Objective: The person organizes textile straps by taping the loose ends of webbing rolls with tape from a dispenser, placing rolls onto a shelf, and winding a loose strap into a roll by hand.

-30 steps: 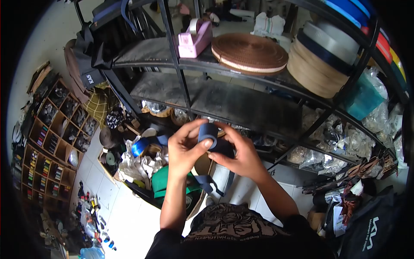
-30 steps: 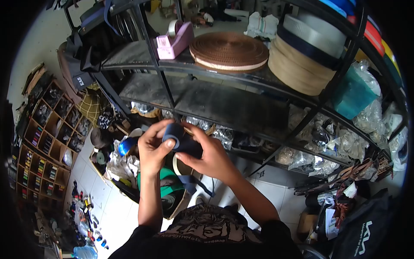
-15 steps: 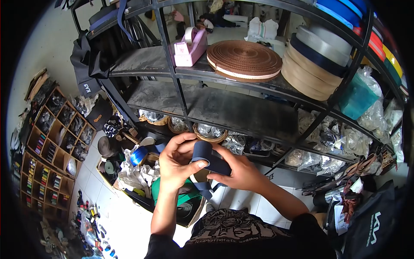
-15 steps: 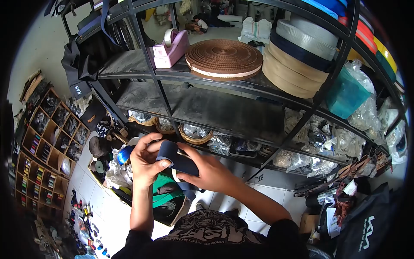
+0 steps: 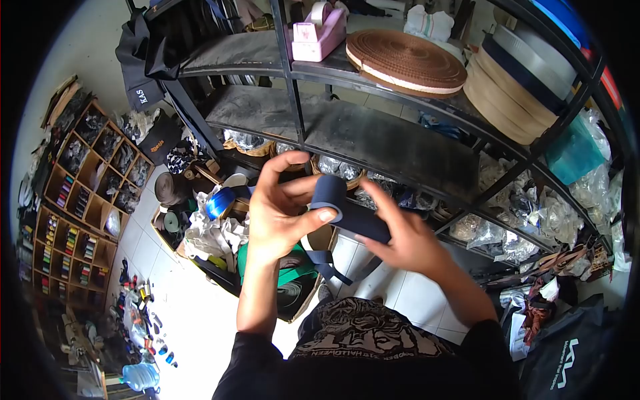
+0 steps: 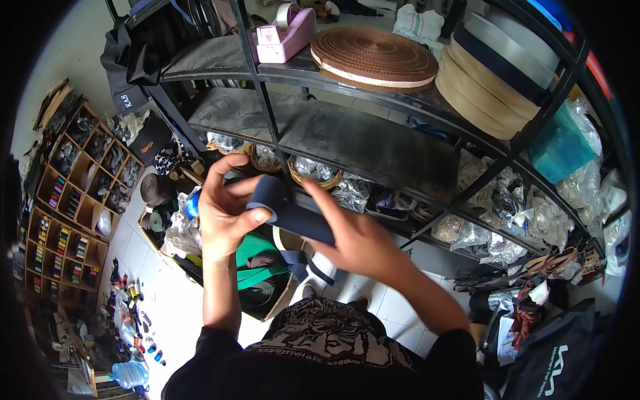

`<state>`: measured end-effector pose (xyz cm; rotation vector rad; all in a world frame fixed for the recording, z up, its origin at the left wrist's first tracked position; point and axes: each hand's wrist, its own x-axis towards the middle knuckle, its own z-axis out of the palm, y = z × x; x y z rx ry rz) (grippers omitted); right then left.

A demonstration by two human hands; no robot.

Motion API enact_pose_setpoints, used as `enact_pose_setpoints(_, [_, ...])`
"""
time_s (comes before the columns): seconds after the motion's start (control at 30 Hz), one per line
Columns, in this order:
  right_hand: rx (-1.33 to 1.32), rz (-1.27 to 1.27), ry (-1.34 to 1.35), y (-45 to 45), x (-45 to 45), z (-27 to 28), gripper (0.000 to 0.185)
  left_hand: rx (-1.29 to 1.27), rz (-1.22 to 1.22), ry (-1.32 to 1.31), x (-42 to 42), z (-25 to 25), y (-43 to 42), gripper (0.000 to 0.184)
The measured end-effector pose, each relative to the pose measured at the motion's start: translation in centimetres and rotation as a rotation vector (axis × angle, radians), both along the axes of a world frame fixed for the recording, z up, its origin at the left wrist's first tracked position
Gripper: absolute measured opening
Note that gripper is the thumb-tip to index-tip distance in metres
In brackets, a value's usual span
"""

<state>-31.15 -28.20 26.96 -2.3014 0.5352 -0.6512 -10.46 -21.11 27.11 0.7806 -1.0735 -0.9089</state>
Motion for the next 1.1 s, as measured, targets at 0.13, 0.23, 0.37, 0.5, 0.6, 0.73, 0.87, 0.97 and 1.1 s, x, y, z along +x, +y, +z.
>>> enact_pose_setpoints(0.13, [-0.384, 0.118, -0.083, -2.0, -0.8, 2.3, 0.070, 0.302, -0.258, -0.249, 0.3, 1.4, -0.9, 0.081])
enact_pose_setpoints(0.23, [-0.321, 0.263, 0.153, -2.8, -0.7, 3.5, 0.064, 0.420, -0.511, -0.441, 0.7, 1.3, -2.4, 0.086])
enact_pose_setpoints(0.37, [-0.237, 0.285, 0.019, -4.0, -0.6, 1.0, 0.053, 0.394, -0.506, -0.450, 0.7, 2.0, -3.0, 0.092])
enact_pose_setpoints(0.5, [0.022, 0.148, -0.180, -3.1, -1.1, -1.1, 0.043, 0.049, -0.108, -0.683, -0.8, 0.7, -1.6, 0.075])
enact_pose_setpoints(0.6, [0.368, 0.097, -0.329, -2.5, -0.8, -3.1, 0.034, -0.292, 0.101, -1.167, -2.4, 1.1, -0.6, 0.069])
enact_pose_setpoints(0.73, [0.789, 0.109, -0.151, -2.2, -1.4, -2.6, 0.032, -0.208, 0.154, -1.251, -3.2, 0.6, -0.7, 0.059])
enact_pose_setpoints(0.87, [0.817, 0.127, -0.098, -2.3, -1.7, -2.7, 0.033, -0.126, 0.073, -1.186, -3.5, 1.3, -0.7, 0.055])
enact_pose_setpoints(0.97, [0.865, 0.171, -0.096, -2.5, -2.1, -2.8, 0.033, -0.168, 0.065, -1.136, -3.5, 1.0, -0.9, 0.053])
enact_pose_setpoints(1.1, [0.955, 0.300, -0.104, -3.6, -3.2, -2.8, 0.033, -0.117, -0.045, -0.872, -2.8, 1.2, -1.0, 0.052])
